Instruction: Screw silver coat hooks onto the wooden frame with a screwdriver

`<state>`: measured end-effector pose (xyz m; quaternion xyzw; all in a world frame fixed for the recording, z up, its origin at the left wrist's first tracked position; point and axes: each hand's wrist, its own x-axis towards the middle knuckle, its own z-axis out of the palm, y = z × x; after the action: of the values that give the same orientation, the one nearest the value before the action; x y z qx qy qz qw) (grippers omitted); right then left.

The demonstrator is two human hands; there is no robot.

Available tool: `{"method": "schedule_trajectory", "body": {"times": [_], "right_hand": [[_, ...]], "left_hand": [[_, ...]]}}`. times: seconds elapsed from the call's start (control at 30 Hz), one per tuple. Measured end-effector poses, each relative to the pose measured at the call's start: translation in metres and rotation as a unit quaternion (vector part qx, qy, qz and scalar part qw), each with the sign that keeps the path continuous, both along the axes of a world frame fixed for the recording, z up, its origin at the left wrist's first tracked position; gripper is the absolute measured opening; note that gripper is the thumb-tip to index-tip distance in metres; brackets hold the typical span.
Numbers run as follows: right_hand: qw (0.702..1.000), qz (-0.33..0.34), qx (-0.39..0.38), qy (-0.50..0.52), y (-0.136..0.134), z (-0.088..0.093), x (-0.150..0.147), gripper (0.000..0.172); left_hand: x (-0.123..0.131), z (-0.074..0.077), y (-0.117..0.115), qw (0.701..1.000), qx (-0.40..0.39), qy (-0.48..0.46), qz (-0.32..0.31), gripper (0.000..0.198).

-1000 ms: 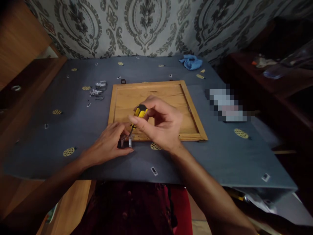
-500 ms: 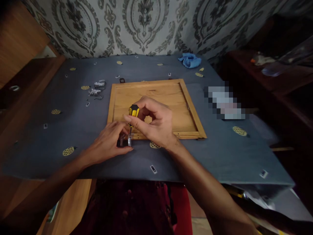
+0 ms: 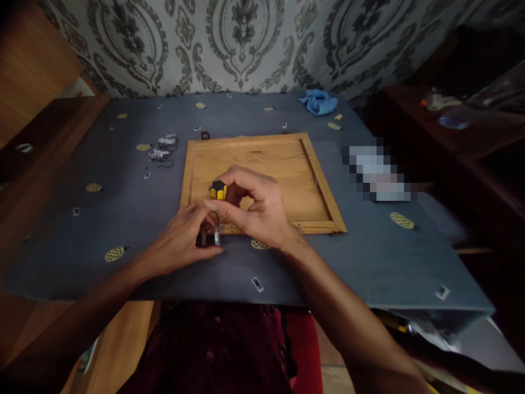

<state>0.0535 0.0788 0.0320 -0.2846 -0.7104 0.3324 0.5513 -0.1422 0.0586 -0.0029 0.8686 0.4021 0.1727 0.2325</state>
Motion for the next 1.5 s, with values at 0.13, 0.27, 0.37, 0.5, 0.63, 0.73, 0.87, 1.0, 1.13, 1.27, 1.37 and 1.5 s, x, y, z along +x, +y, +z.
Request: {"method": "schedule_trajectory", "body": {"times": [0.13, 0.27, 0.37, 0.5, 0.63, 0.73, 0.87, 1.0, 1.13, 1.27, 1.37, 1.5], "right_hand": [[0.998, 0.026, -0.060, 0.016, -0.002, 0.000, 0.001, 0.025], [0.994, 0.053, -0.090, 0.029, -0.004, 0.000, 0.002, 0.027], [0.993, 0.067, -0.089, 0.033, -0.004, 0.001, 0.003, 0.025], [0.993, 0.072, -0.085, 0.031, -0.004, 0.002, 0.004, 0.023], [0.994, 0.068, -0.085, 0.026, -0.005, 0.002, 0.003, 0.022], [0.995, 0.062, -0.071, 0.030, -0.004, 0.001, 0.002, 0.025], [0.998, 0.025, -0.041, 0.029, -0.002, -0.003, -0.001, 0.032], [0.999, -0.014, -0.007, 0.036, 0.000, -0.007, -0.002, 0.038], [0.999, -0.019, -0.006, 0.030, 0.000, -0.009, -0.002, 0.037], [0.999, -0.027, 0.001, 0.029, -0.002, -0.009, -0.004, 0.036], [0.997, -0.055, 0.022, 0.052, -0.004, -0.007, -0.005, 0.036], [0.992, -0.095, 0.036, 0.077, -0.004, -0.002, -0.004, 0.035]], "left_hand": [[-0.001, 0.000, 0.000, 1.000, -0.001, -0.004, -0.001, 0.038], [-0.001, 0.001, 0.000, 1.000, -0.003, -0.007, -0.005, 0.038], [0.000, 0.002, 0.000, 1.000, -0.002, 0.001, -0.003, 0.037], [0.000, 0.002, 0.001, 1.000, -0.007, 0.003, -0.002, 0.036], [0.000, 0.002, 0.001, 1.000, -0.009, 0.008, -0.002, 0.035], [0.000, 0.002, 0.000, 1.000, -0.004, 0.002, 0.000, 0.034], [0.000, 0.001, -0.001, 1.000, 0.006, 0.004, 0.000, 0.038], [0.000, 0.002, -0.001, 1.000, 0.009, 0.010, 0.002, 0.040], [0.000, 0.003, -0.001, 1.000, -0.003, 0.008, -0.003, 0.038], [0.000, 0.003, 0.000, 1.000, -0.009, 0.011, -0.002, 0.035], [0.000, 0.003, -0.001, 1.000, -0.012, 0.006, 0.003, 0.044], [0.000, 0.003, -0.002, 1.000, -0.012, 0.006, -0.005, 0.061]]}}
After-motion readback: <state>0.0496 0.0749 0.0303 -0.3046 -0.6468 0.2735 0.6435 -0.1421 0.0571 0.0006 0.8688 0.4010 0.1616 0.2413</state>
